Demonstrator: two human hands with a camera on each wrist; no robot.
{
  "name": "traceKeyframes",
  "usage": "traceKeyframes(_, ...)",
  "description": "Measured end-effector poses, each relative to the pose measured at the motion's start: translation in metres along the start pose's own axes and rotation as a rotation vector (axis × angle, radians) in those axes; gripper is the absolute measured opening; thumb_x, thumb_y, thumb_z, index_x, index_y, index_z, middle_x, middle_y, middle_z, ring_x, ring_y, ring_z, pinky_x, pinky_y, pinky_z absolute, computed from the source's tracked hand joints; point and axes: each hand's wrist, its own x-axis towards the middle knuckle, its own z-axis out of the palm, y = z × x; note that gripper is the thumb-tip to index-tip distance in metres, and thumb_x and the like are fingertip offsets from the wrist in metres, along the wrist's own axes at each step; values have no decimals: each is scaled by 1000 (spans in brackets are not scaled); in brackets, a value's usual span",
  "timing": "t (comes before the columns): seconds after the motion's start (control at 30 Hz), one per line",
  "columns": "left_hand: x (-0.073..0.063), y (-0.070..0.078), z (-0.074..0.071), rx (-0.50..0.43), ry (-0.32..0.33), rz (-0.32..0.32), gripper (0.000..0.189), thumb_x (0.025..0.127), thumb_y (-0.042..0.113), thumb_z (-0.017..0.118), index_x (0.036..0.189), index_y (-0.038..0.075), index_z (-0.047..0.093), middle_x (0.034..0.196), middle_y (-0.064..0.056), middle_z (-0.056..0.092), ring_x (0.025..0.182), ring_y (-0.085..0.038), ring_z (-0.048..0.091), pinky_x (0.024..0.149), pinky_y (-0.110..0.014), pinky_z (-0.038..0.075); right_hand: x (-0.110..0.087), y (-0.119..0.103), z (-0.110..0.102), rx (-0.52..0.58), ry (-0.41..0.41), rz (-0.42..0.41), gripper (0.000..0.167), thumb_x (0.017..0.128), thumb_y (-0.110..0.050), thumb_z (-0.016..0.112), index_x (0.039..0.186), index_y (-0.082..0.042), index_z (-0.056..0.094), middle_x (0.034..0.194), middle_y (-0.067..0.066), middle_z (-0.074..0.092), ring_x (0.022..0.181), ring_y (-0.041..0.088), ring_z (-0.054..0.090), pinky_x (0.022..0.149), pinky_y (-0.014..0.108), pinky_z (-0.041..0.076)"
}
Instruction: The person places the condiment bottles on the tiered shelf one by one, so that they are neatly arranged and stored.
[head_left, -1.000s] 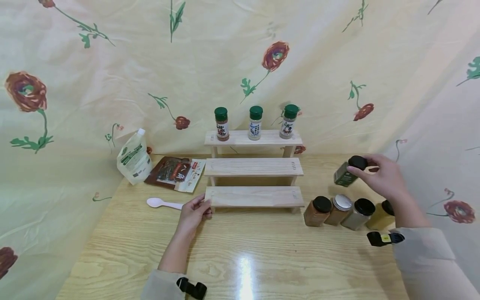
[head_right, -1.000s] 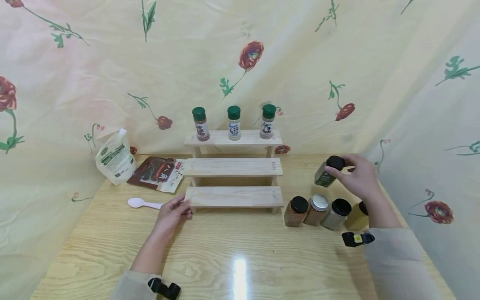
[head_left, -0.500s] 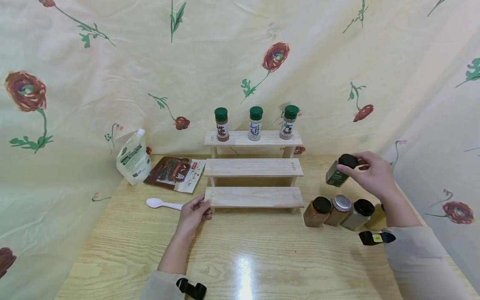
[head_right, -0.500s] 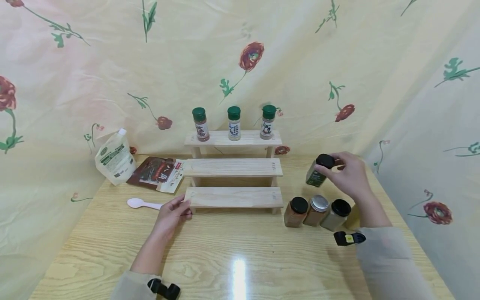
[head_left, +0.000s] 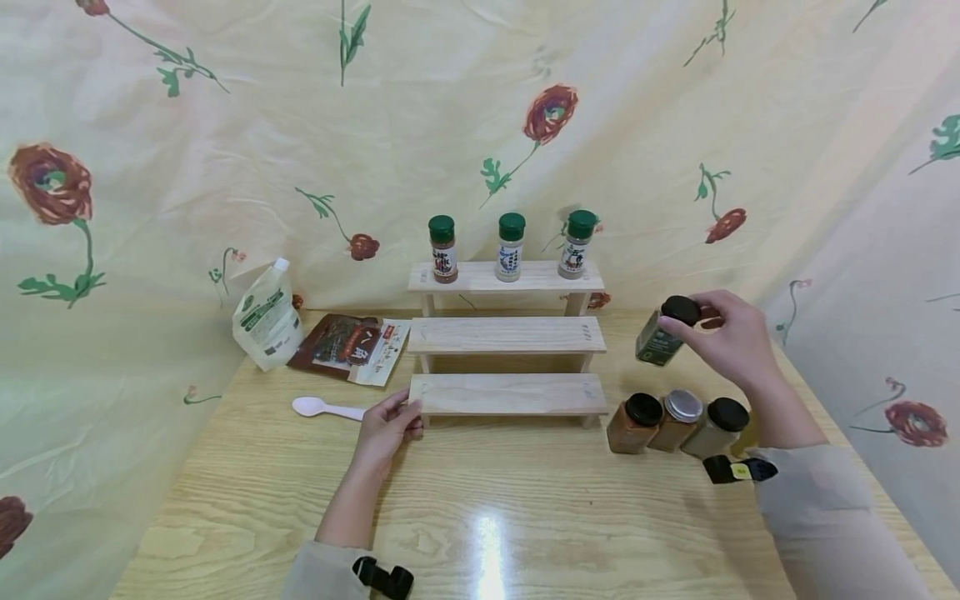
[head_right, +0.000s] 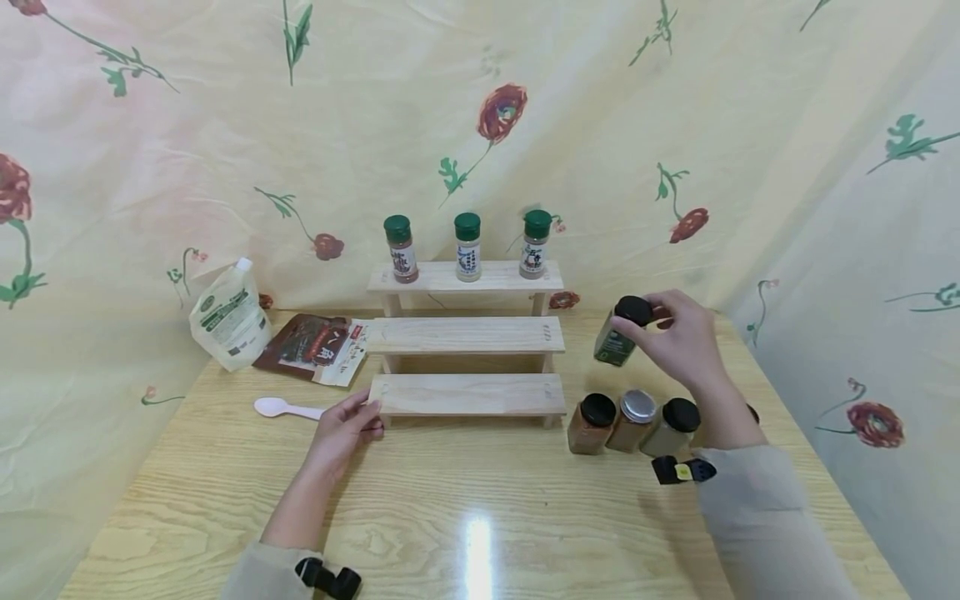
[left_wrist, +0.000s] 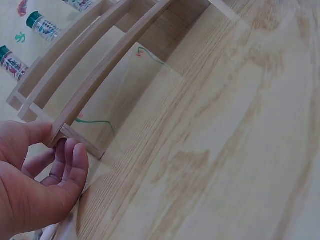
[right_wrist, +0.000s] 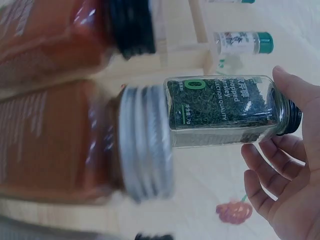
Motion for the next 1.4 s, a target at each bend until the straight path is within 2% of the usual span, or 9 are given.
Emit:
traceKeyframes(0.27, 0, 0, 0, -5, -4, 2, 50, 99, 6, 66, 144, -8, 49, 91, -7, 61, 74, -12, 64, 69, -22, 62, 8, -19, 4, 20, 4, 0, 56, 91, -40, 77, 124, 3, 64, 115, 19, 62, 98, 38, 60, 68, 16, 45)
traceKeyframes(0.6, -1, 0, 0, -5, -7, 4, 51, 99, 7, 66, 145, -7, 48, 91, -7, 61, 74, -13, 64, 69, -22, 62, 18, -51, 23, 98, 12, -66, 50, 88, -36, 81, 119, 2, 67, 108, 17, 64, 94, 33, 62, 70, 14, 46)
traceKeyframes(0.9, -1, 0, -1, -1, -10, 1, 51, 99, 7, 66, 145, -7, 48, 92, -7, 61, 75, -13, 64, 71, -23, 62, 25, -75, 47, 166, -12, -129, 46, 86, -31, 83, 114, 3, 69, 105, 15, 65, 91, 29, 63, 72, 18, 48)
traceKeyframes(1.23, 2, -2, -1, -3, -9, 17, 50, 99, 5, 65, 144, -9, 49, 92, -9, 62, 75, -14, 64, 69, -23, 62, 30, -91, 67, 190, -38, -137, 47, 85, -34, 84, 112, 2, 68, 104, 15, 64, 90, 27, 61, 75, 31, 52)
traceKeyframes(1.4, 2, -3, -1, -1, -11, 23, 50, 100, 6, 64, 144, -9, 48, 93, -8, 61, 75, -14, 64, 69, -24, 63, 31, -98, 75, 206, -50, -124, 48, 85, -34, 84, 111, 2, 69, 102, 14, 63, 87, 27, 60, 73, 29, 52)
